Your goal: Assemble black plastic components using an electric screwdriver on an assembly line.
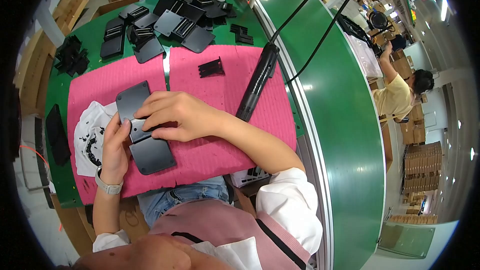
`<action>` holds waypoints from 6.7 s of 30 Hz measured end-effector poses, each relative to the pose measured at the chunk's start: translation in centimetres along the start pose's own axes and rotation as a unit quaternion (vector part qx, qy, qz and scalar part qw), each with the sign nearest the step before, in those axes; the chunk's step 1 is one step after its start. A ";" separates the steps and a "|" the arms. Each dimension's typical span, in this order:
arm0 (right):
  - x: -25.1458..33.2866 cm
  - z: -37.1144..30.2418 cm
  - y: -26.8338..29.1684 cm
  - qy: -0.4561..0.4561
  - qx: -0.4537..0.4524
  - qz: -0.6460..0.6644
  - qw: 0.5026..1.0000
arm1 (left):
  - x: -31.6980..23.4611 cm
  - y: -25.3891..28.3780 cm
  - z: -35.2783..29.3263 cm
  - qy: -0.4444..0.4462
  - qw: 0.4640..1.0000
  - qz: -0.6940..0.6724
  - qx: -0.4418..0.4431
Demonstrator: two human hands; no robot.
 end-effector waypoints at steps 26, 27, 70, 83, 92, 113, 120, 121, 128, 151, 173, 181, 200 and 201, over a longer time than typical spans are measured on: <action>0.9 -0.7 1.4 -0.005 -0.036 -0.147 0.988 | -4.9 2.7 -3.0 -0.306 0.753 0.565 -0.144; 0.3 -0.9 1.8 -0.027 -0.023 -0.162 0.986 | -5.3 3.7 -3.5 -0.306 0.752 0.566 -0.144; 1.8 -5.3 8.8 -0.165 -0.215 -0.385 0.882 | -4.3 8.3 -3.6 -0.289 0.638 0.688 -0.192; 1.2 -10.8 14.2 -0.350 -0.291 -0.680 0.575 | -4.5 8.2 -4.0 -0.362 0.638 0.645 -0.212; -1.7 -8.6 13.2 -0.418 -0.275 -0.483 0.718 | -4.5 7.2 -3.0 -0.358 0.634 0.658 -0.192; 2.5 -4.5 9.0 -0.354 -0.429 0.240 0.795 | -4.0 6.1 -1.7 -0.045 0.996 -0.056 -0.054; 7.2 -1.0 5.9 -0.020 -0.275 0.338 0.900 | -2.8 0.6 -1.4 0.084 0.992 0.034 0.090; 7.8 -0.5 5.8 0.026 -0.243 0.343 0.907 | -2.7 -0.3 -1.6 0.082 0.992 0.032 0.089; 9.2 0.3 4.8 0.147 -0.227 0.392 0.879 | -1.3 -3.6 -2.7 0.087 0.960 0.087 0.253; 7.6 0.2 3.5 0.083 -0.260 0.435 0.858 | -0.1 -3.2 -2.1 0.034 0.970 0.101 0.218; 7.3 -0.1 2.8 0.024 -0.263 0.419 0.869 | -0.2 -3.3 -2.2 -0.059 0.958 0.202 0.194; 6.8 -0.6 3.0 0.012 -0.311 0.476 0.823 | 0.3 -3.1 -2.4 0.017 0.978 0.076 0.196; 6.4 -0.4 2.9 -0.011 -0.290 0.497 0.818 | 0.8 -3.1 -2.4 0.050 0.970 0.094 0.221; 6.4 -0.4 2.8 -0.012 -0.290 0.497 0.818 | 0.8 -3.1 -2.5 0.048 0.970 0.093 0.218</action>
Point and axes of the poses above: each hand's wrist, its own z-axis towards the middle knuckle, its own y-axis out of the back of the hand, x = y × z, the point moved 2 cm from there along z, towards the middle knuckle, and after that the axes turned 8 degrees about -x, right-handed, at the moved point
